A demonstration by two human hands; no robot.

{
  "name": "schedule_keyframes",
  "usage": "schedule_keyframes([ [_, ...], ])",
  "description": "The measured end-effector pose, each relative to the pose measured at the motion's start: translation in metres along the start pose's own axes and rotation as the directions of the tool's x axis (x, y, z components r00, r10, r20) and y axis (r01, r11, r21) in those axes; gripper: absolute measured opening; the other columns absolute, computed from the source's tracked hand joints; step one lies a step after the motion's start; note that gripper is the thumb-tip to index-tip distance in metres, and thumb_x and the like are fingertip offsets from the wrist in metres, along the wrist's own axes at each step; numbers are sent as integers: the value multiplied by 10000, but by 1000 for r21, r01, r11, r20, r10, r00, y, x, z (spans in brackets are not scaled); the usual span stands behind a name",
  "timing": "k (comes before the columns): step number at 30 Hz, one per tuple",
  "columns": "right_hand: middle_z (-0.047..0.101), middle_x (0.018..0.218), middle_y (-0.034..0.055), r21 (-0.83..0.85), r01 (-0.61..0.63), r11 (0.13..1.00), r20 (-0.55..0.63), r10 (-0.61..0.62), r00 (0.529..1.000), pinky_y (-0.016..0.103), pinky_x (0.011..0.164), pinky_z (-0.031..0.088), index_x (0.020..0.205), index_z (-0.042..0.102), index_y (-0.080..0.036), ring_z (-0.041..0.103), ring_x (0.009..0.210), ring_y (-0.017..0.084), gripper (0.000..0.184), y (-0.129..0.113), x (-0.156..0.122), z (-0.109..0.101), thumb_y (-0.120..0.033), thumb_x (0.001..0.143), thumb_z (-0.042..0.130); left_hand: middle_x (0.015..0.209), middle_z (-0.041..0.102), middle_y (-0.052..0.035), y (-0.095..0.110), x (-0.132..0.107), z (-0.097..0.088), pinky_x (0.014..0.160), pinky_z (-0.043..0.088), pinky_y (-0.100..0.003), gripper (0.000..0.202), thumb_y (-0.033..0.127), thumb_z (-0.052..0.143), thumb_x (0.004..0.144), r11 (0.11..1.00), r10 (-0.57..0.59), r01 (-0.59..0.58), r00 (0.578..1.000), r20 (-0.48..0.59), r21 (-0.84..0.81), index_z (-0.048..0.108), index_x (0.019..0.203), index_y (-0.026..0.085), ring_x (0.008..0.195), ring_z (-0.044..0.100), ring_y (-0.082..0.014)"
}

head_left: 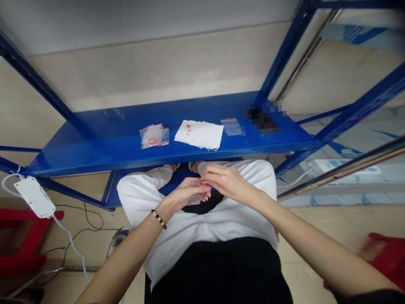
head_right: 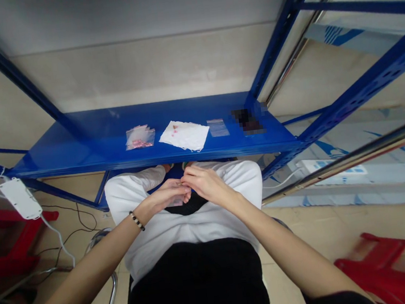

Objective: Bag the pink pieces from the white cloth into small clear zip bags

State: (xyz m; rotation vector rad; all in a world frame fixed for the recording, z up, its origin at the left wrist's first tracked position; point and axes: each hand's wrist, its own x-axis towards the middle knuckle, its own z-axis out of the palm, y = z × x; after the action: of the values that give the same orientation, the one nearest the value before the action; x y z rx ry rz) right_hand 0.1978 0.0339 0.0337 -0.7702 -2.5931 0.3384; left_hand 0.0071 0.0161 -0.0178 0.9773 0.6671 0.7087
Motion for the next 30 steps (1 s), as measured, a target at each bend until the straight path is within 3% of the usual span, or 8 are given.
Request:
schedule_keyframes([
  [6,605,1020,88,220,-32,975,-66,47,997,345,868,453,987,701,-206,549,985,212,243,-4,2,4,-274,984,468,760,669,-87,-1,0,0,697,502,-297,274,314,777,752,993,4,1,999,44,-116,664,819,74,672,640,-147],
  [10,597,1007,80,347,-70,935,-96,110,989,343,893,435,909,665,-186,545,982,202,211,-4,7,9,-281,975,489,731,668,-72,2,0,0,686,515,-299,308,330,796,733,981,22,-21,1000,3,-193,660,857,83,660,648,-156],
  [14,589,872,49,418,-157,895,-131,230,964,297,786,427,844,584,-180,540,842,177,199,5,7,13,-297,970,485,875,721,-137,3,2,3,743,530,-305,385,431,735,788,999,6,-7,1000,-17,-54,692,938,79,796,697,-207],
  [18,553,729,-4,470,-236,851,-134,333,933,256,650,375,802,523,-189,510,681,142,190,13,5,17,-290,959,487,944,745,-162,2,7,2,801,546,-337,471,513,681,811,981,135,-109,977,-163,158,707,977,73,882,715,-248],
  [21,530,680,-26,538,-266,800,-170,413,895,250,611,366,834,521,-197,498,615,129,141,16,3,18,-282,943,500,886,755,-144,0,9,1,758,572,-378,476,499,720,776,973,201,-167,951,-234,158,666,1005,86,775,733,-249],
  [24,529,672,-33,620,-267,738,-241,502,830,252,603,384,915,531,-207,503,596,129,98,18,3,17,-304,915,544,820,755,-138,-1,9,2,672,576,-343,461,475,753,749,980,174,-146,962,-212,138,630,977,93,705,735,-247],
  [27,532,654,-42,691,-250,679,-268,561,783,254,582,388,976,539,-211,495,565,126,183,22,3,13,-351,878,606,826,755,-156,-4,9,4,586,548,-272,438,450,775,733,979,146,-113,970,-194,171,624,932,91,696,737,-241],
  [30,557,655,-45,811,-228,539,-209,631,747,252,561,393,1059,543,-207,495,542,120,342,23,5,10,-411,819,678,842,755,-165,-6,10,4,577,550,-271,439,438,790,719,977,164,-126,959,-232,170,628,926,87,688,736,-239],
])
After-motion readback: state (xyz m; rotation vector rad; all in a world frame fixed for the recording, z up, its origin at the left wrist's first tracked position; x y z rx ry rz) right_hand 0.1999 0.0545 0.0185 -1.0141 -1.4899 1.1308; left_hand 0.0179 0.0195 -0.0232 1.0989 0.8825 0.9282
